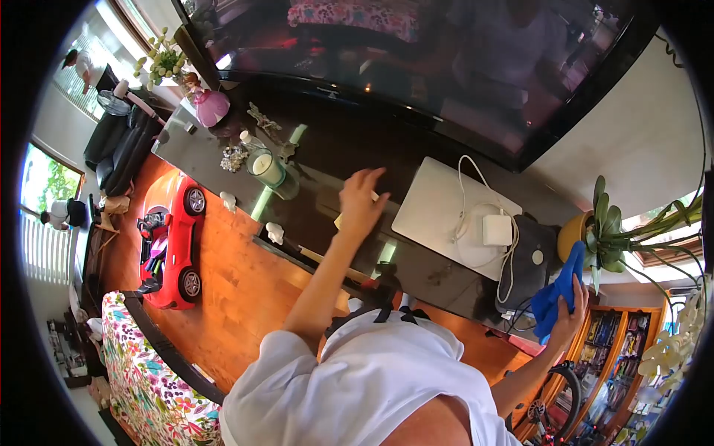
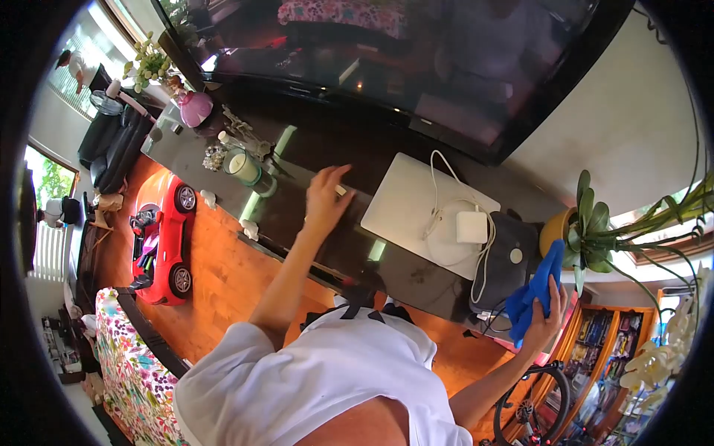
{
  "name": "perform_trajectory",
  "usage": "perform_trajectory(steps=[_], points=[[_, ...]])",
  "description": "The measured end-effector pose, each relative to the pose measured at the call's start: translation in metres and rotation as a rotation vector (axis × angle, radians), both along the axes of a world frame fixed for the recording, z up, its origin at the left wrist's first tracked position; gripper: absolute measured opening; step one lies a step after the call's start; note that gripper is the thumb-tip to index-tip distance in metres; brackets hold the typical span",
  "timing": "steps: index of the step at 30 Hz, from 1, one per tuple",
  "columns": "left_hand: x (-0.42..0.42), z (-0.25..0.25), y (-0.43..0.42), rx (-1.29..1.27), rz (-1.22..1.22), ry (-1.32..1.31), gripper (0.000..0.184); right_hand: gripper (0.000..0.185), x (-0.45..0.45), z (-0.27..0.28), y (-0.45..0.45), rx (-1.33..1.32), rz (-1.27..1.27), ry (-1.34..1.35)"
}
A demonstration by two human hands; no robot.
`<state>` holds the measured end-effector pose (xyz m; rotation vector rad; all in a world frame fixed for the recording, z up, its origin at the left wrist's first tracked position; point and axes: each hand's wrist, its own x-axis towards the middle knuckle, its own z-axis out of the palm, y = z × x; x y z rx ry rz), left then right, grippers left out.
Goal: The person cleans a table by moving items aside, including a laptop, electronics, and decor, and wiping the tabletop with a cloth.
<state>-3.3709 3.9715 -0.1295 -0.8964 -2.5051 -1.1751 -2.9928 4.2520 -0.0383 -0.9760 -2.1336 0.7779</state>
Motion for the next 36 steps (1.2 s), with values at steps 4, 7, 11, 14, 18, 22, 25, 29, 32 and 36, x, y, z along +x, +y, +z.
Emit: perform_trajectory(steps=[4, 7, 11, 14, 18, 22, 25, 29, 32, 36], points=[[0.014, -0.023, -0.046, -0.290, 0.129, -0.084, 0.076, 0.054, -0.031, 0.020, -0.010, 0.074, 0.015, 0.001], [0.017, -0.038, -0.052, -0.311, 0.114, -0.172, 0.078, 0.052, -0.065, 0.032, -0.026, -0.092, 0.151, 0.158], [0.017, -0.045, -0.053, -0.248, 0.093, -0.233, 0.073, 0.054, -0.146, 0.040, -0.070, -0.191, 0.550, -0.023], [0.011, -0.049, -0.059, -0.010, 0.097, -0.248, 0.069, 0.050, -0.228, 0.006, -0.094, -0.237, 0.813, -0.058], [0.009, -0.024, -0.075, 0.073, 0.154, -0.250, 0.064, 0.046, -0.347, -0.081, -0.093, 0.134, 0.685, -0.147], [0.013, -0.009, -0.098, 0.099, 0.199, -0.282, 0.063, 0.029, -0.385, -0.126, -0.127, 0.527, 0.547, -0.484], [0.019, -0.002, -0.117, 0.162, 0.223, -0.388, 0.062, 0.023, -0.357, -0.145, -0.174, 0.700, 0.594, -0.384], [0.013, -0.020, -0.141, 0.166, 0.237, -0.375, 0.064, 0.038, -0.284, -0.128, -0.232, 0.493, 0.920, -0.344], [0.009, -0.013, -0.151, 0.144, 0.231, -0.363, 0.064, 0.040, -0.300, -0.117, -0.214, 0.173, 1.076, -0.251], [0.005, -0.004, -0.161, 0.194, 0.179, -0.361, 0.062, 0.040, -0.370, -0.098, -0.155, 0.394, 0.625, -0.224]])
